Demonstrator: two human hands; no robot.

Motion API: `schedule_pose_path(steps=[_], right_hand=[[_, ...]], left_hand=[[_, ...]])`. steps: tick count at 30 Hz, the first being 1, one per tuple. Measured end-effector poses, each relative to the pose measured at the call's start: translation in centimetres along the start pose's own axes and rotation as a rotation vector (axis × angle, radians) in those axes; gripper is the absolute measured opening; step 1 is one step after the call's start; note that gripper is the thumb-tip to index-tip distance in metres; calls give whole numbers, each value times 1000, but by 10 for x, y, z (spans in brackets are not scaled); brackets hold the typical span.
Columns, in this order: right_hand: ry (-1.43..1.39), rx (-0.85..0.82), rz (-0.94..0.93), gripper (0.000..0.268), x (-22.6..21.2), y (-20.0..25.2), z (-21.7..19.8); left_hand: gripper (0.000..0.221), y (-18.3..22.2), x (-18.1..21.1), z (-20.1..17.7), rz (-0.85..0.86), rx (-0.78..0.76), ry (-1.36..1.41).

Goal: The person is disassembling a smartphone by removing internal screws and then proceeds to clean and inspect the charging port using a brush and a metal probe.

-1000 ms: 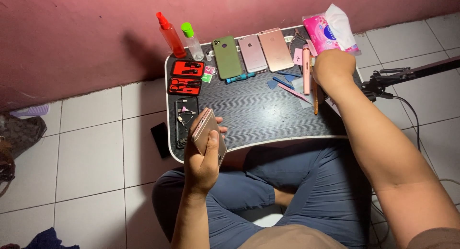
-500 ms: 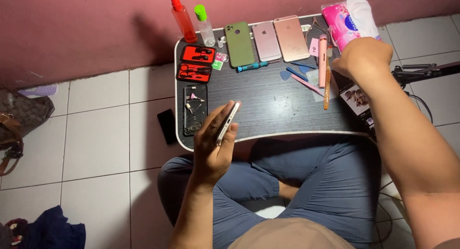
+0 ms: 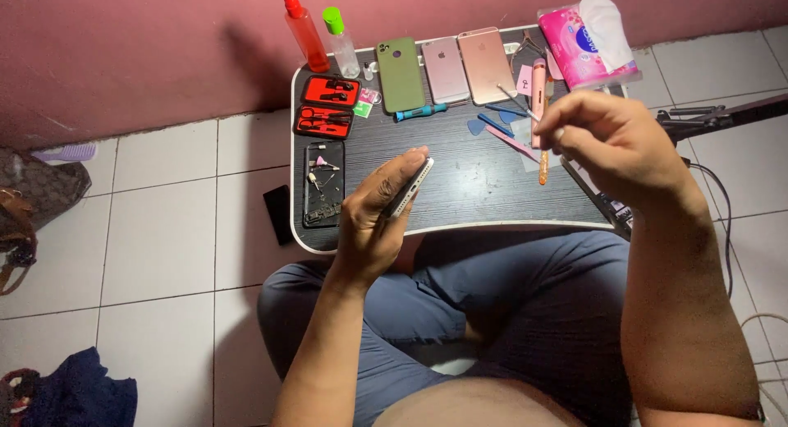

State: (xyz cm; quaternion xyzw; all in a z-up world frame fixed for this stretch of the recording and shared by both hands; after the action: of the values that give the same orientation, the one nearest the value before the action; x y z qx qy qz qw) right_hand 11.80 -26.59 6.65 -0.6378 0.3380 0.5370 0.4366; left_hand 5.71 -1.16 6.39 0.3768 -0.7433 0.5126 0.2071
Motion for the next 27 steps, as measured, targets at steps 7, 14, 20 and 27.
schedule_pose_path(steps=[7, 14, 20, 27], right_hand=[[-73, -289, -137, 57, -19, -3, 32], [-471, 156, -282, 22, 40, -38, -7], [-515, 139, -309, 17, 64, -53, 5], [-226, 48, -288, 11, 58, -47, 24]], left_hand=[[53, -15, -31, 28, 11, 57, -46], [39, -31, -62, 53, 43, 217, -296], [34, -33, -85, 68, 87, 316, -391], [39, -29, -101, 79, 78, 349, -371]])
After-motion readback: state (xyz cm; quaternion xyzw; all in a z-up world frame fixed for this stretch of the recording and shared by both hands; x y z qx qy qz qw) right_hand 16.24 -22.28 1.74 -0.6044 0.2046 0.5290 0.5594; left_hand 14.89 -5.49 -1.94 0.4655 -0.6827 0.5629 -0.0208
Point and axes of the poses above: each hand's wrist, its own y-axis away from the middle knuckle, its own z-axis out of the palm, x = y × z, the point moved 9 cm from there along -y, towards the middle knuckle, and after that the axes turned 10 degrees about -y, right-handed, at the moved point
